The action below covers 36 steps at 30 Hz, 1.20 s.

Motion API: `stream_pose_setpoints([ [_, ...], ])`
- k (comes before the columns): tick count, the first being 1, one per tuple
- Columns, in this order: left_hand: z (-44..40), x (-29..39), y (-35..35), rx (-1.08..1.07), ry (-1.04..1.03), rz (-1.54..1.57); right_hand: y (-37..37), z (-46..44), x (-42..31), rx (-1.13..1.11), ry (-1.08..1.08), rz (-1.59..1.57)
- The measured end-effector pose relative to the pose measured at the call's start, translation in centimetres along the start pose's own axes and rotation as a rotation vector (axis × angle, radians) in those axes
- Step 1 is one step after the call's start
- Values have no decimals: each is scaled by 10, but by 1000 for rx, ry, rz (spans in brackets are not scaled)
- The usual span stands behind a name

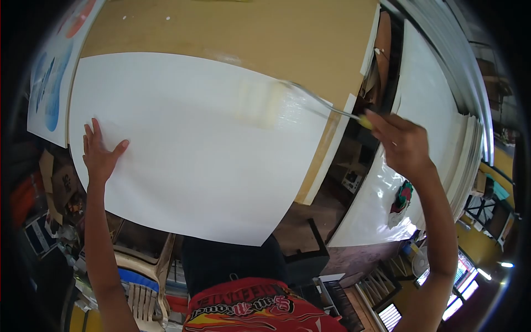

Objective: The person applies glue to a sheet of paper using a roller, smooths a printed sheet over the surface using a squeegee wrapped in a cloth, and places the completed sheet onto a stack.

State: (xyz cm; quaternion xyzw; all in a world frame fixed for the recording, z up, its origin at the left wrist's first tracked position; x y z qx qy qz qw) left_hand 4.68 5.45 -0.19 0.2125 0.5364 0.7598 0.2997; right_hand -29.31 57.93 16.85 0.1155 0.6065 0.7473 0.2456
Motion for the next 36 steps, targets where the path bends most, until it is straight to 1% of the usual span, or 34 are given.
stream_pose_setpoints([
  [3,0,-5,-1,5,-47,-10,6,70,41,-100,-106,43],
  [6,1,-8,5,-42,-67,-37,8,70,30,-75,-155,-4],
  [7,0,-9,6,-43,-81,-44,8,59,26,-77,-130,34],
  [9,0,-14,8,-49,-107,-63,7,25,11,-61,-94,48],
  [12,3,-7,11,-48,-81,-64,6,-28,-19,-4,-24,16],
  [14,5,-12,7,20,-106,30,4,-59,-33,33,19,23],
  [15,5,-14,4,56,-118,79,6,-75,-38,60,83,24],
  [18,10,-9,7,95,-80,166,11,-116,-51,36,178,99],
  [23,16,-14,-5,184,-128,302,17,-189,-113,80,302,132],
  [27,20,-17,-10,307,-197,385,12,-259,-174,76,308,104],
  [30,23,-18,-7,312,-204,358,16,-313,-228,13,262,152],
  [33,25,-21,-12,300,-253,338,8,-363,-272,46,294,111],
  [36,24,-22,0,170,-251,358,3,-399,-302,27,266,100],
])
Point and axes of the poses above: each hand's wrist, its own z-axis away from the middle knuckle, its own y-axis out of the back of the hand, x = y × z, the point moved 1 cm from there along -z, towards the middle knuckle, and after that the axes turned 6 degrees about -x, right-handed, at the moved point
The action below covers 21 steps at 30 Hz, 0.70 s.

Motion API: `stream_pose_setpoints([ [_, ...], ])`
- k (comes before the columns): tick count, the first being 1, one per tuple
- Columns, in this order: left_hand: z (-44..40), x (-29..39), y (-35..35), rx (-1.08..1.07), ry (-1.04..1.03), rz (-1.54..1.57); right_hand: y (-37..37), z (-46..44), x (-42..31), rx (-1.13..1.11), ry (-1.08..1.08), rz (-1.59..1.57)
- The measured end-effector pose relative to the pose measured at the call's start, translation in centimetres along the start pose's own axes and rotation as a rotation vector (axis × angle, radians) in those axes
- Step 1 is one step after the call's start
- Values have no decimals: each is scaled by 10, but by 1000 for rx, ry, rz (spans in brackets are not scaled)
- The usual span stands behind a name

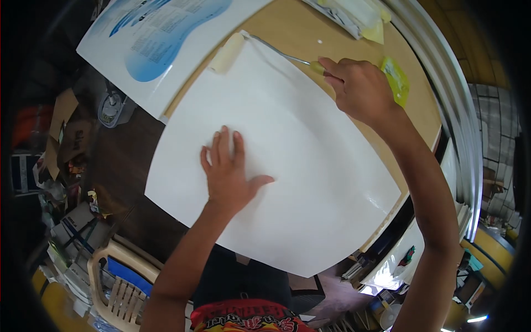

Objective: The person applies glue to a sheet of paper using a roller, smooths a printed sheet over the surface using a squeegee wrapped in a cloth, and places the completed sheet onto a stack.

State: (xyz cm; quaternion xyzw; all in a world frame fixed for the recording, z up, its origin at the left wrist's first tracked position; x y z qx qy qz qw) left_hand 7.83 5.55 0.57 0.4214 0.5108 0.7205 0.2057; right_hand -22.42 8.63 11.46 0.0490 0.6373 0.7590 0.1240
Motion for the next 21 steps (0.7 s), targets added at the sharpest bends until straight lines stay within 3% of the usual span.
stream_pose_setpoints([
  [4,0,-9,17,-174,-20,-106,3,-5,-9,-32,-24,-70],
  [7,0,-9,16,-173,-1,-116,3,38,-5,-66,-70,-88],
  [11,2,-12,10,-140,12,-153,-7,160,29,-91,-109,-154],
  [16,3,-11,10,-101,8,-228,-18,345,64,-143,-314,-154],
  [21,5,-21,-2,-61,-44,-261,-3,514,98,-325,-506,-110],
])
Point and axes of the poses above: each hand's wrist, its own z-axis away from the middle knuckle, its own y-axis out of the back of the hand, x = y × z, the point moved 1 cm from there along -z, towards the middle knuckle, and after that the axes turned 6 degrees about -x, right-handed, at the moved point
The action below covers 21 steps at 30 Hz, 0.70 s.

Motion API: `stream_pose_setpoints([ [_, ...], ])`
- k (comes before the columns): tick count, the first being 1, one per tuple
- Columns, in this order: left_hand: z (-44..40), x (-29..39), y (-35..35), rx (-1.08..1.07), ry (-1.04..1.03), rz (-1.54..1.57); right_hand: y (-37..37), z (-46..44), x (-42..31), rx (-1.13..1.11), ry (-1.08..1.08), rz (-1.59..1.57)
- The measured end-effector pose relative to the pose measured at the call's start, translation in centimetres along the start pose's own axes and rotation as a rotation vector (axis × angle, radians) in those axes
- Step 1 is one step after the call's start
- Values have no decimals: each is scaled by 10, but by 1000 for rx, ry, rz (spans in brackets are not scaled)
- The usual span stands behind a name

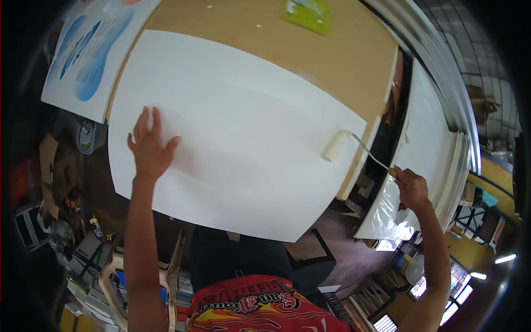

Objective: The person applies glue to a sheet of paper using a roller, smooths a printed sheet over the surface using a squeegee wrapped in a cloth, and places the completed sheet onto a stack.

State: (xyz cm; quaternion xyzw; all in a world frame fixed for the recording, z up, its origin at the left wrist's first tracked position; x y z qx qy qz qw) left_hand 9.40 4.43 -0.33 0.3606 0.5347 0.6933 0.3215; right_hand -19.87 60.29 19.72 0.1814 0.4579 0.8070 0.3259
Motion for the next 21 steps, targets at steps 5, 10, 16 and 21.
stream_pose_setpoints([
  [5,-3,3,9,-87,37,-72,7,16,33,-40,51,109],
  [10,-5,3,14,-69,45,-71,42,-87,-42,48,253,206],
  [16,-11,-12,4,192,-42,336,83,-180,-202,75,357,189],
  [21,0,-17,21,316,148,166,88,-229,-288,35,305,74],
])
Point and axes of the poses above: each hand's wrist, its own z-axis away from the middle knuckle, its own y-axis out of the back of the hand, x = y × z, the point moved 1 cm from there along -z, towards the middle knuckle, and after that the axes turned 6 degrees about -x, right-handed, at the moved point
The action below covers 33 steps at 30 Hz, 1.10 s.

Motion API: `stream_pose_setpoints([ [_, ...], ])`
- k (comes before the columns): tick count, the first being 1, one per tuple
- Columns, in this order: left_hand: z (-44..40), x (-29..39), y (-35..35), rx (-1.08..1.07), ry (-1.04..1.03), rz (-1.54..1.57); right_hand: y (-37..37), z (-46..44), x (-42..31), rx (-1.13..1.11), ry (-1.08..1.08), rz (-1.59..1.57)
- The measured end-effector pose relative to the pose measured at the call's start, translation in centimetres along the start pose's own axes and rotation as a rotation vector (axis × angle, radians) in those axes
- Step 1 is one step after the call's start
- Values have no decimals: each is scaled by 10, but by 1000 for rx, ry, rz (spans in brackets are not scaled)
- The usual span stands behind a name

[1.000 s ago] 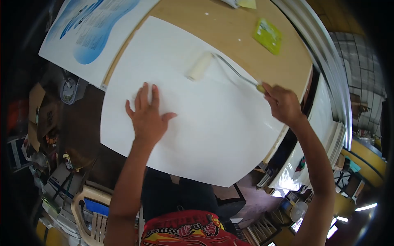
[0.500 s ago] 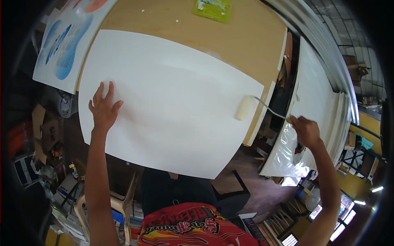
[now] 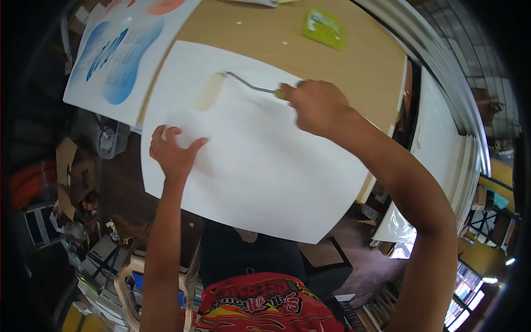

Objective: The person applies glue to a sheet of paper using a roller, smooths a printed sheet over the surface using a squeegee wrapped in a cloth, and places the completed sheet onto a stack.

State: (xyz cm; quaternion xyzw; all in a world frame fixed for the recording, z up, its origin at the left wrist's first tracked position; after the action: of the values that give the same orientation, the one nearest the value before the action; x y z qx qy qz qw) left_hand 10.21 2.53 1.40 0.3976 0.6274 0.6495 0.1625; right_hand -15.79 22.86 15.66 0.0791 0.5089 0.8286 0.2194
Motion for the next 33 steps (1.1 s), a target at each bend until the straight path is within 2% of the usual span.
stream_pose_setpoints([
  [3,-6,-35,6,114,-19,-47,-10,14,2,50,-20,46],
  [7,-26,-79,19,-223,428,300,-6,77,21,-67,-95,59],
  [10,-46,-103,25,-340,502,459,7,110,26,-70,-140,-148],
  [13,-54,-134,22,-432,338,516,10,94,21,-89,-82,-302],
  [16,-55,-162,6,-712,265,761,19,29,-2,-104,-43,-101],
  [18,-54,-160,3,-649,247,683,17,-32,-30,7,48,37],
  [20,-53,-154,5,-625,246,645,31,-81,-70,82,65,-64],
  [23,-52,-156,19,-665,256,605,27,-57,-99,-14,-63,-76],
  [26,-57,-154,32,-690,219,544,2,26,-87,-125,-219,-76],
  [28,-54,-157,21,-652,191,548,-5,58,-89,-92,-268,-217],
  [30,-55,-152,28,-633,174,522,-7,36,-102,-63,-253,-152],
  [33,-52,-149,26,-612,150,478,-14,-41,-130,151,-184,-247],
])
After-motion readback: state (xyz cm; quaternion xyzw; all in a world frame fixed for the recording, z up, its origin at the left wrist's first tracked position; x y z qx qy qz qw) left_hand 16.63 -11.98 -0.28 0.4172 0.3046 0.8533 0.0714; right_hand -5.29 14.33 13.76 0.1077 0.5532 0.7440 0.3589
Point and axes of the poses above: each hand's wrist, its own z-axis away from the middle knuckle, its own y-axis out of the back of the hand, x = y × z, the point moved 1 cm from there along -z, towards the middle knuckle, and after that the axes turned 6 degrees about -x, right-handed, at the moved point
